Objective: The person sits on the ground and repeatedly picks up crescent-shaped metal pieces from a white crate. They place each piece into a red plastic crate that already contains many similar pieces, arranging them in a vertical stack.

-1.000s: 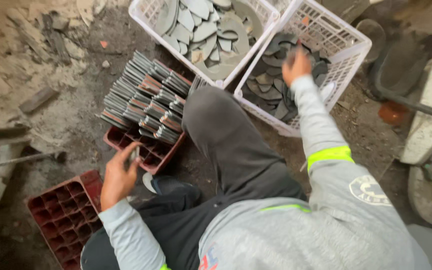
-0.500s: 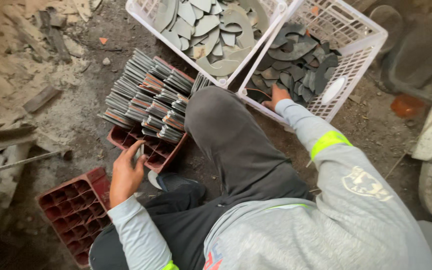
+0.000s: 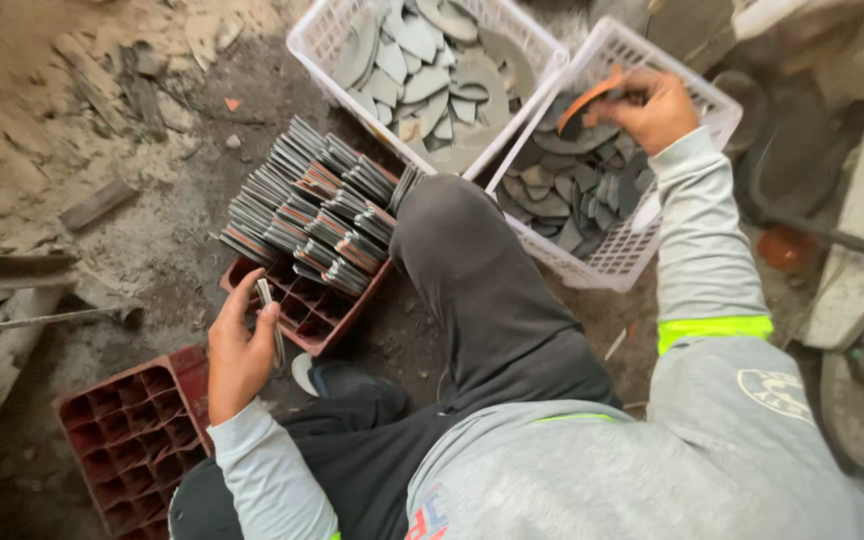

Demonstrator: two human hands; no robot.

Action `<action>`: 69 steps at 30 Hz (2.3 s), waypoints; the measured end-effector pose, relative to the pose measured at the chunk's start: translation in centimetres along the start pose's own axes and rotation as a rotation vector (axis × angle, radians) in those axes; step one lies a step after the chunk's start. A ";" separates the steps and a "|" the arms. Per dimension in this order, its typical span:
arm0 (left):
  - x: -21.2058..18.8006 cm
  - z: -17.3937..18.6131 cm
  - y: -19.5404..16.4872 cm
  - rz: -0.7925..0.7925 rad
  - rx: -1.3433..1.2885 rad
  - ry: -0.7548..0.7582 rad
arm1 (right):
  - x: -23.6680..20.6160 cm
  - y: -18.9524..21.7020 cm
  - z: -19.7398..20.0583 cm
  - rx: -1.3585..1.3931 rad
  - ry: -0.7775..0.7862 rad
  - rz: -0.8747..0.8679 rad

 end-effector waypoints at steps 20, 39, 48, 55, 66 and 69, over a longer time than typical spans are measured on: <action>1.6 -6.7 5.2 0.337 -1.258 -0.515 | 3.2 18.4 -23.9 0.575 0.382 0.319; 1.6 -6.6 8.0 0.271 -1.247 -0.642 | -4.2 14.0 -36.6 0.530 0.747 0.099; 1.2 -4.0 5.8 0.329 -1.294 -0.304 | -4.6 15.2 -36.5 0.812 0.895 -0.150; 1.6 -6.7 4.5 0.168 -1.390 -0.532 | -6.8 17.2 -36.6 0.643 0.833 0.081; 1.3 -5.2 3.0 0.257 -1.505 -0.282 | -7.0 17.0 -36.3 0.592 0.940 0.053; 1.5 -4.7 3.1 0.206 -1.456 -0.295 | -7.0 17.9 -35.9 0.524 0.942 0.197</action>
Point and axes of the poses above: each hand's wrist, its own x-axis towards the middle knuckle, its own z-axis out of the back of the hand, y = z × x, the point moved 4 cm from there along x, towards the middle knuckle, and after that the axes turned 2 degrees about -z, right-handed, at the moved point
